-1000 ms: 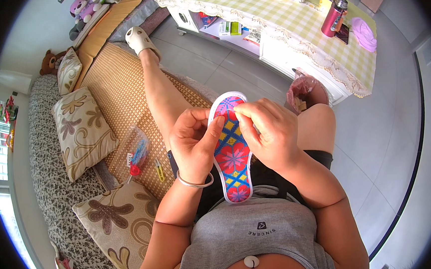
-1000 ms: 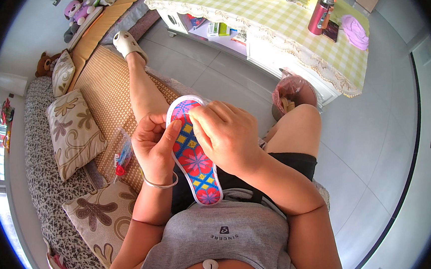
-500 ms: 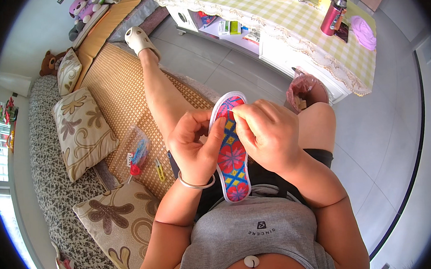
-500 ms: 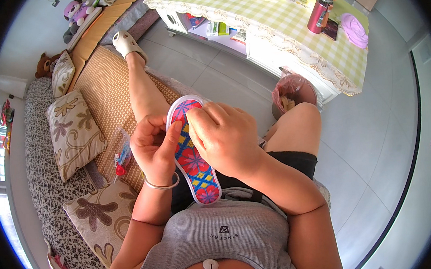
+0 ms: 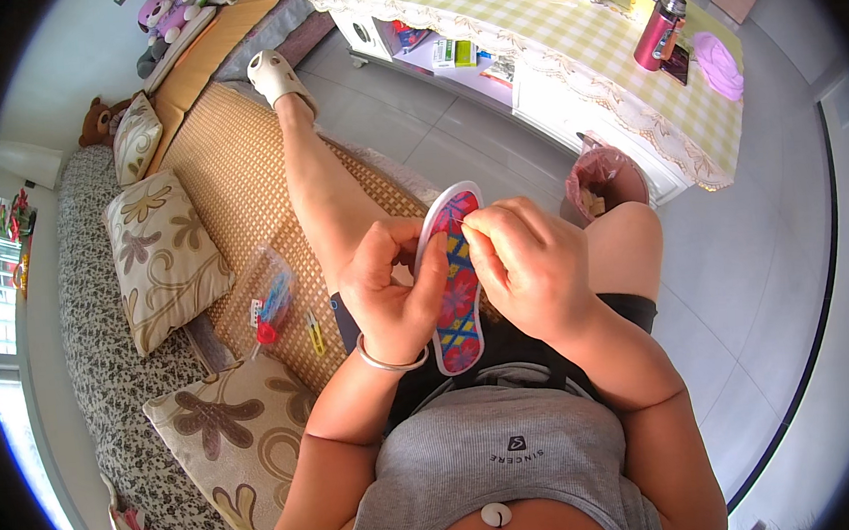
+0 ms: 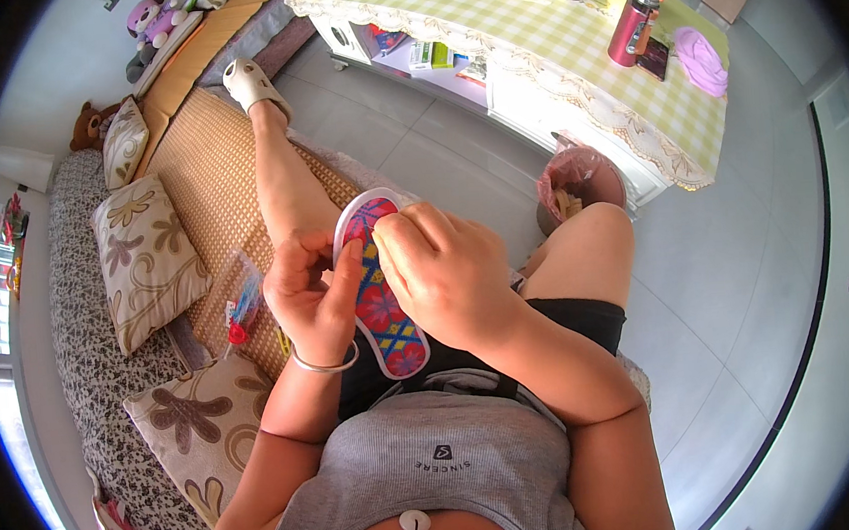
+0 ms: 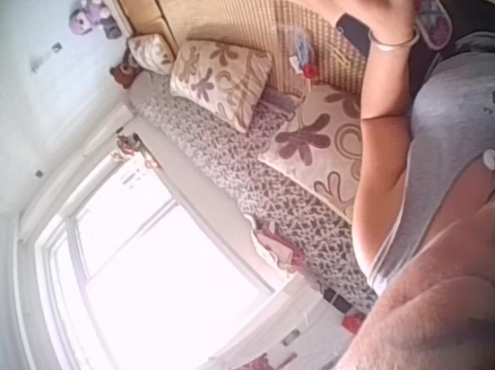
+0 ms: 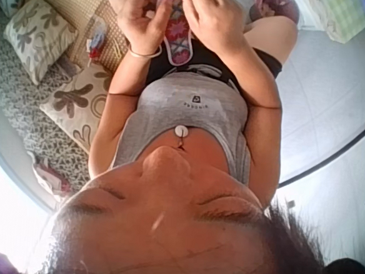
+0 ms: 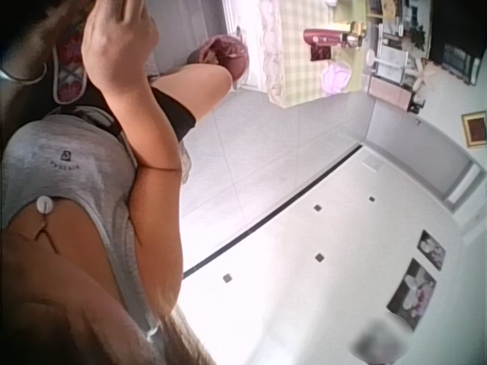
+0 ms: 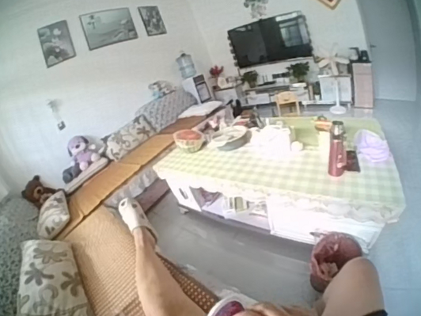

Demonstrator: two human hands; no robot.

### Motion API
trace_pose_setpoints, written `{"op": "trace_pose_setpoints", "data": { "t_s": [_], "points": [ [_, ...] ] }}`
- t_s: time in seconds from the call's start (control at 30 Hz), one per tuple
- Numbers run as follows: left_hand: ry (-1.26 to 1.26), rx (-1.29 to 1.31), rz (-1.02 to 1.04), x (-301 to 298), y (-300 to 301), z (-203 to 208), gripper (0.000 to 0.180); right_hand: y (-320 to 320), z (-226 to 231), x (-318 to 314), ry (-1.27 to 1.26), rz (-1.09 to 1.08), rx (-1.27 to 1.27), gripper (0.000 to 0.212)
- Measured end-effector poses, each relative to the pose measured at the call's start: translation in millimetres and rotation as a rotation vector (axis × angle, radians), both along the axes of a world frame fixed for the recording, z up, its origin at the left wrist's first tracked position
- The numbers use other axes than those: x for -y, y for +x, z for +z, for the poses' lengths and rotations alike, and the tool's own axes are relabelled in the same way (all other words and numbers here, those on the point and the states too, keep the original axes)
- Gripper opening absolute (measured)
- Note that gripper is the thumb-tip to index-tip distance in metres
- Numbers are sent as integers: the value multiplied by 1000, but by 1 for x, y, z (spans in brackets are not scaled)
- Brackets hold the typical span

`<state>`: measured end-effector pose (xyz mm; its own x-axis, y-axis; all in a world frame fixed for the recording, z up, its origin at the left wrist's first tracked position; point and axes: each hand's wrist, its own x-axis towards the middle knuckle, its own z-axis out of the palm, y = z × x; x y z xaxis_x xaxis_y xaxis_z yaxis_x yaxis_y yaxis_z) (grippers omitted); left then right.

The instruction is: The person is sewing a floral-patterned insole by hand. They cut a length of thread using scissors, thread a needle, and then perform multiple stitches around the edge of the insole while holding it on their lap.

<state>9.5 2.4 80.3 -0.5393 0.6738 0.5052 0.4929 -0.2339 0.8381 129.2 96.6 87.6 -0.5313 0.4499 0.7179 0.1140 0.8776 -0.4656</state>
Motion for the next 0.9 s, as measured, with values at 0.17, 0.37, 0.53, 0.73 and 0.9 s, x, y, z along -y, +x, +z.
{"op": "trace_pose_setpoints", "data": {
  "t_s": [0.17,0.37,0.53,0.73,0.9],
  "points": [
    [31,328,-123,2,-1,-3,9,-4,4,-2,-23,28,-128,23],
    [137,587,-423,1,-13,-2,12,8,-7,-17,-1320,462,-276,14],
    [91,608,-481,1,-9,-2,15,2,-16,-8,-1957,716,-459,20],
    [105,615,-485,3,-11,-10,14,0,-22,-5,-1969,793,-523,16],
    [140,685,-521,1,-9,-17,15,-4,-24,-2,-1922,784,-707,10]
  ]
}}
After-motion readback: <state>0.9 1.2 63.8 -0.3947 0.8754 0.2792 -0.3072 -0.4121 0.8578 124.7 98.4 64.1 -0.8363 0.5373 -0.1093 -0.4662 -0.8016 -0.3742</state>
